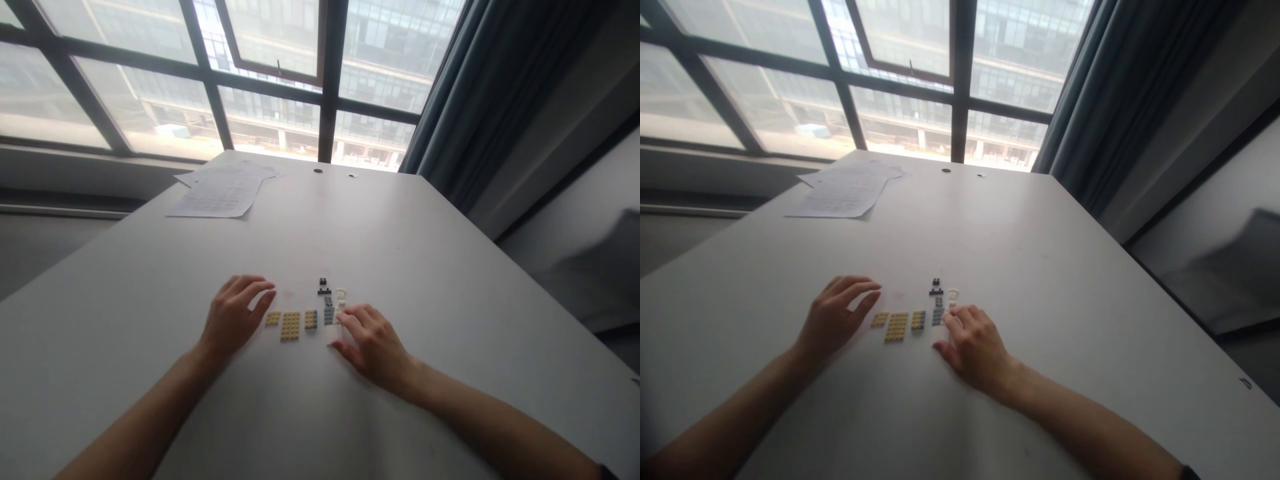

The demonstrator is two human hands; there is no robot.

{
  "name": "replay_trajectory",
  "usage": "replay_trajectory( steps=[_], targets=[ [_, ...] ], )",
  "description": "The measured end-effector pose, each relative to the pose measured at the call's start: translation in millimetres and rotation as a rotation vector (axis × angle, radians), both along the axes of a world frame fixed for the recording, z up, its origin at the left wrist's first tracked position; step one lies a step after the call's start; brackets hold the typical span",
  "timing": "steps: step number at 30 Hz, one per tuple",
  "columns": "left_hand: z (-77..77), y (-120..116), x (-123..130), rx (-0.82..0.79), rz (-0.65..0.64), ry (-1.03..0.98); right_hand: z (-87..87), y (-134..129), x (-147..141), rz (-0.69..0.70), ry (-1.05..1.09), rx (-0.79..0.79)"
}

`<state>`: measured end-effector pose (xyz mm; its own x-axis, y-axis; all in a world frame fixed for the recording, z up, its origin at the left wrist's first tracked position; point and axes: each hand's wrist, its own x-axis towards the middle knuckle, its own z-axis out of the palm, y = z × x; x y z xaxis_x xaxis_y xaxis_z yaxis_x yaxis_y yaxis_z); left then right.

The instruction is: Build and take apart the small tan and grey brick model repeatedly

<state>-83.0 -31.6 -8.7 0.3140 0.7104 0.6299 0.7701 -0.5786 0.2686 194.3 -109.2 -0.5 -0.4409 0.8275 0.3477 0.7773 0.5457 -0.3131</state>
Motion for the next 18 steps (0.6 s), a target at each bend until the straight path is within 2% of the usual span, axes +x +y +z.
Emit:
replay_trajectory(
  steps=[4, 6, 13, 18],
  targets=[
    [2.3, -15, 5, -0.038, -0.235, 0.144, -2.0, -5, -14, 0.002, -0.036, -0.027],
    [0.8, -19, 5, -0.057, -0.306, 0.205, -1.4, -4, -18, -0.006, -0.046, -0.027],
    [-2.8, -20, 5, -0.065, -0.304, 0.22, 2.0, -2, -28, 0.018, -0.118, -0.074],
    [-2.1, -20, 5, -0.077, -0.314, 0.215, -0.4, -3, -15, 0.009, -0.125, -0.076]
  ],
)
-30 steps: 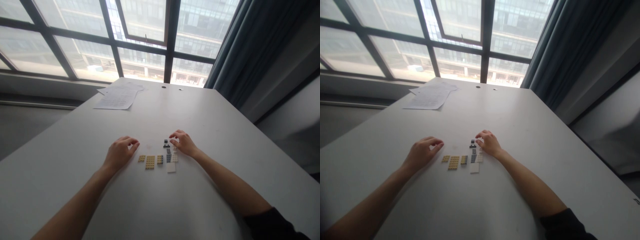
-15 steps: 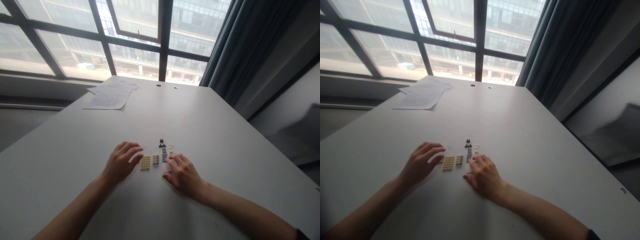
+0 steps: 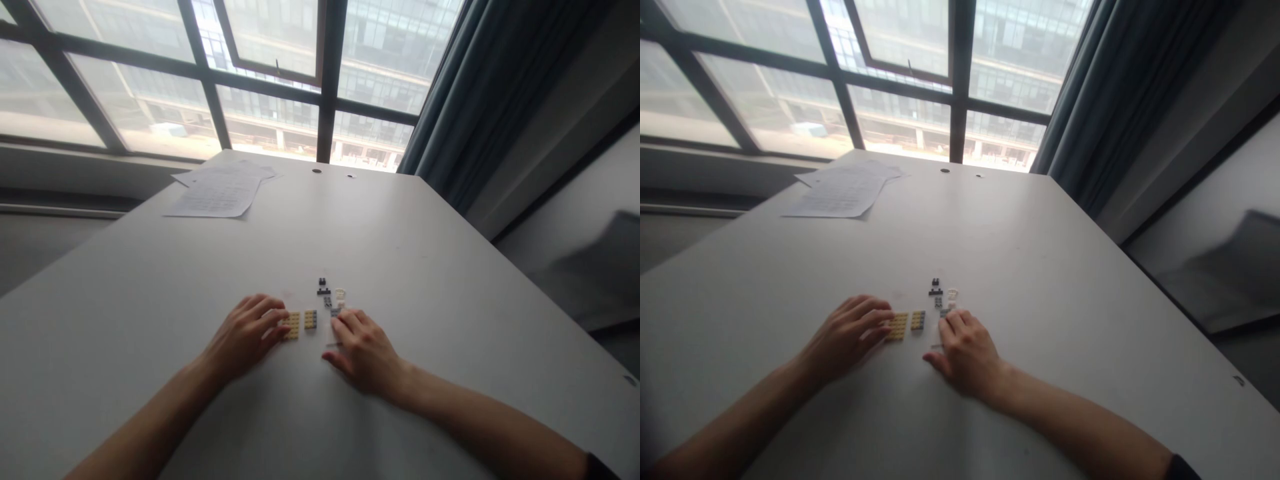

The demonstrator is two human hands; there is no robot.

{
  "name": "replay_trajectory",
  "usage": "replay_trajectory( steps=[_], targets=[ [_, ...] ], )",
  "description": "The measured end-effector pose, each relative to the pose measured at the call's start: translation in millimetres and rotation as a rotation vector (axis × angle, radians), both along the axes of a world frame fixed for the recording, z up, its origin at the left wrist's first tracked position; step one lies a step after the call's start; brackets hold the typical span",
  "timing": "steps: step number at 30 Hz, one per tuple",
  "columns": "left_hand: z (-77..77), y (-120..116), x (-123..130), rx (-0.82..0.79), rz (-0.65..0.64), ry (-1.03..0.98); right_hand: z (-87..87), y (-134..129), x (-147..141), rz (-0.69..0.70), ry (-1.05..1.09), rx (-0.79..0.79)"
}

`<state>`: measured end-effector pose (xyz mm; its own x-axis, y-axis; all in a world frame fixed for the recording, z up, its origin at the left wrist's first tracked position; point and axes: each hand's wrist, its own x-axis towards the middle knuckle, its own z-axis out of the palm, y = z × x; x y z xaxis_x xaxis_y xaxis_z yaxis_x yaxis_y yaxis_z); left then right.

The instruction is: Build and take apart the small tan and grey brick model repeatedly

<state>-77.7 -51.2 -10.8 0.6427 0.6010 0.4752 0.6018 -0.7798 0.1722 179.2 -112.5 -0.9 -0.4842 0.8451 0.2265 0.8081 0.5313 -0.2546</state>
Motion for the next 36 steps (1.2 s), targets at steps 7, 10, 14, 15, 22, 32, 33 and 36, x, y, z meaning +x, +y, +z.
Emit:
replay_trajectory(
  steps=[7, 10, 14, 15, 22, 32, 33, 36],
  targets=[
    [0.5, 0, 1, -0.008, -0.013, -0.009, -10.4, -5, 58, -0.006, -0.001, 0.101],
    [0.7, 1, 2, 0.0, -0.019, -0.009, -12.6, -8, 80, -0.046, 0.003, 0.115],
    [1.4, 1, 2, -0.003, -0.022, -0.026, -12.3, -10, 98, -0.085, 0.008, 0.118],
    [1.4, 1, 2, -0.004, -0.02, -0.028, -12.0, -10, 100, -0.09, 0.008, 0.119],
    [-0.4, 1, 0, -0.006, -0.01, -0.008, -10.3, -10, 109, -0.097, -0.016, 0.104],
    [-2.9, 2, -1, -0.011, -0.004, -0.002, -23.1, -3, 172, -0.185, 0.059, 0.218],
    [-3.0, 2, -1, -0.012, -0.006, -0.003, -24.5, -3, 177, -0.197, 0.069, 0.227],
    [-2.4, 2, 0, -0.007, -0.011, -0.013, -27.3, -2, 185, -0.213, 0.077, 0.225]
  ],
)
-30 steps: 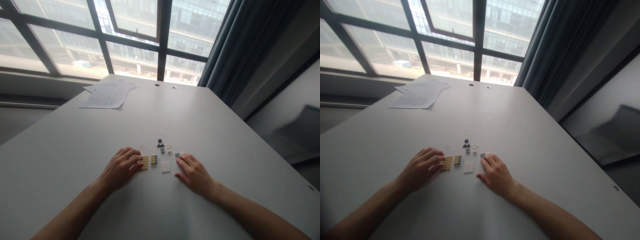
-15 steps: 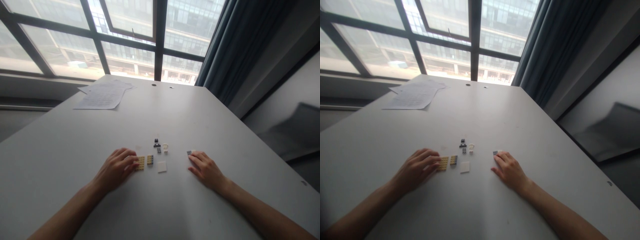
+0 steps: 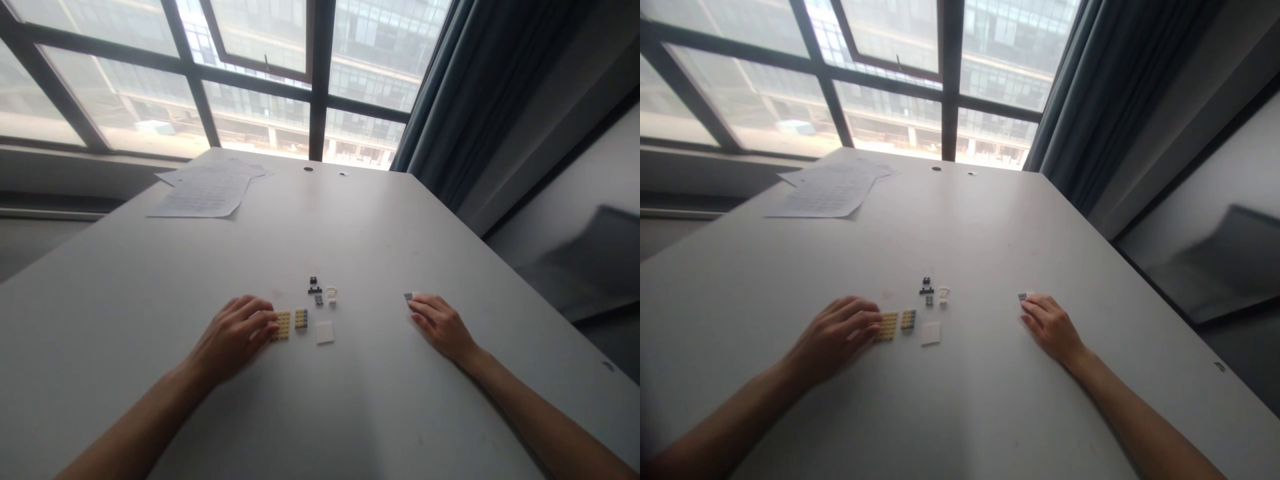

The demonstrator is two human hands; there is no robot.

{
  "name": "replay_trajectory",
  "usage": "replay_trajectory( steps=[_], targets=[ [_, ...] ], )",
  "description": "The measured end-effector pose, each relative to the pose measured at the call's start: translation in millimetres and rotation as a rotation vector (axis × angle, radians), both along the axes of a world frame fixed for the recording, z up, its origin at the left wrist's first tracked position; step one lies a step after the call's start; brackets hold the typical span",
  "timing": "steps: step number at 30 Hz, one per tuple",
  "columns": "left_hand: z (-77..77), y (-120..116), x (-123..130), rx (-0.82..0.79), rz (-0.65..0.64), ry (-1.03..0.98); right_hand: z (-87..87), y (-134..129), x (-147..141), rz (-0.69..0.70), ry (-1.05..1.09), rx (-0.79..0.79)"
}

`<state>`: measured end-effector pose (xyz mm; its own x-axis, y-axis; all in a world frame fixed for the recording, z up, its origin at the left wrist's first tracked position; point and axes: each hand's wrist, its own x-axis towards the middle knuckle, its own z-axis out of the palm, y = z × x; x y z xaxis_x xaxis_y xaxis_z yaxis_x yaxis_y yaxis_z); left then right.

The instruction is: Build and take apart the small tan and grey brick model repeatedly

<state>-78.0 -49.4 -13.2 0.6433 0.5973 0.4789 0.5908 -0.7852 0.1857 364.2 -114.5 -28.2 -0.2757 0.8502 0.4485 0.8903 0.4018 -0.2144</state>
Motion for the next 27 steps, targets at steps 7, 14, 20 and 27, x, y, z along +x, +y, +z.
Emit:
replay_trajectory(
  steps=[7, 14, 20, 27],
  targets=[
    [2.2, -1, 1, 0.016, -0.008, -0.006, -0.4, -1, -3, -0.022, -0.004, 0.015],
    [2.7, -1, 2, 0.026, -0.015, 0.006, 18.3, -17, -73, 0.033, -0.015, 0.04],
    [1.9, -2, 2, 0.027, -0.011, 0.013, 25.8, -29, -170, 0.299, -0.042, -0.167],
    [2.4, -2, 3, 0.035, -0.017, 0.032, 17.2, -27, -167, 0.37, -0.101, -0.162]
  ],
)
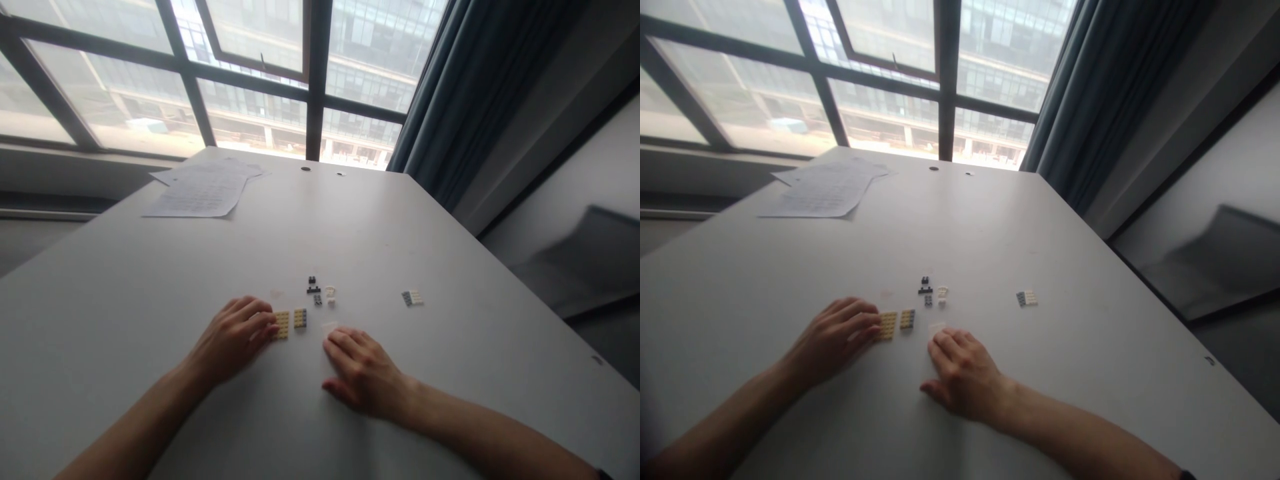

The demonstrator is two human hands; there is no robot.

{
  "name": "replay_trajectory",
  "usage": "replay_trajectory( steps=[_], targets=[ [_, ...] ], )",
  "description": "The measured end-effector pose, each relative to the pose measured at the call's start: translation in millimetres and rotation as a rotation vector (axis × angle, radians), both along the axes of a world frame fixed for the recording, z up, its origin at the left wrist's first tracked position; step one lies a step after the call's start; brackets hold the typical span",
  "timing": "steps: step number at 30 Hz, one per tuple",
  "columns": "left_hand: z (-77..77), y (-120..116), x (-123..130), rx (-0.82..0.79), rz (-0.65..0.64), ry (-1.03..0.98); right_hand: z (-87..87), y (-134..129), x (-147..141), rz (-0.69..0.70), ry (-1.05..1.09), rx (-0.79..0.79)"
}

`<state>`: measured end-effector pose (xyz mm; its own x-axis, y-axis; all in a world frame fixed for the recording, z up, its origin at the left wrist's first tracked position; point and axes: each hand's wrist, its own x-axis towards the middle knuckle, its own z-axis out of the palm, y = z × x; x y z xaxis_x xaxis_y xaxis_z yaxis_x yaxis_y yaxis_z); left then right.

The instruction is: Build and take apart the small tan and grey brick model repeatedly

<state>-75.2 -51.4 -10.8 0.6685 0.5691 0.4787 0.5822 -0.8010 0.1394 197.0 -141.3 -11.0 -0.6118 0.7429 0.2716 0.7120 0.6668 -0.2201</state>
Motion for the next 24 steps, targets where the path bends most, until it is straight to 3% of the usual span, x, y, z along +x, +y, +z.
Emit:
replay_trajectory(
  steps=[11, 14, 24],
  targets=[
    [-6.4, 4, -4, -0.009, -0.013, -0.006, -11.4, -21, 154, -0.3, -0.013, 0.184],
    [-7.9, 4, -5, -0.008, -0.01, 0.0, -12.4, -19, 168, -0.328, -0.009, 0.191],
    [-6.0, 3, -4, -0.006, -0.003, 0.01, -17.6, -17, 175, -0.346, 0.028, 0.194]
  ],
)
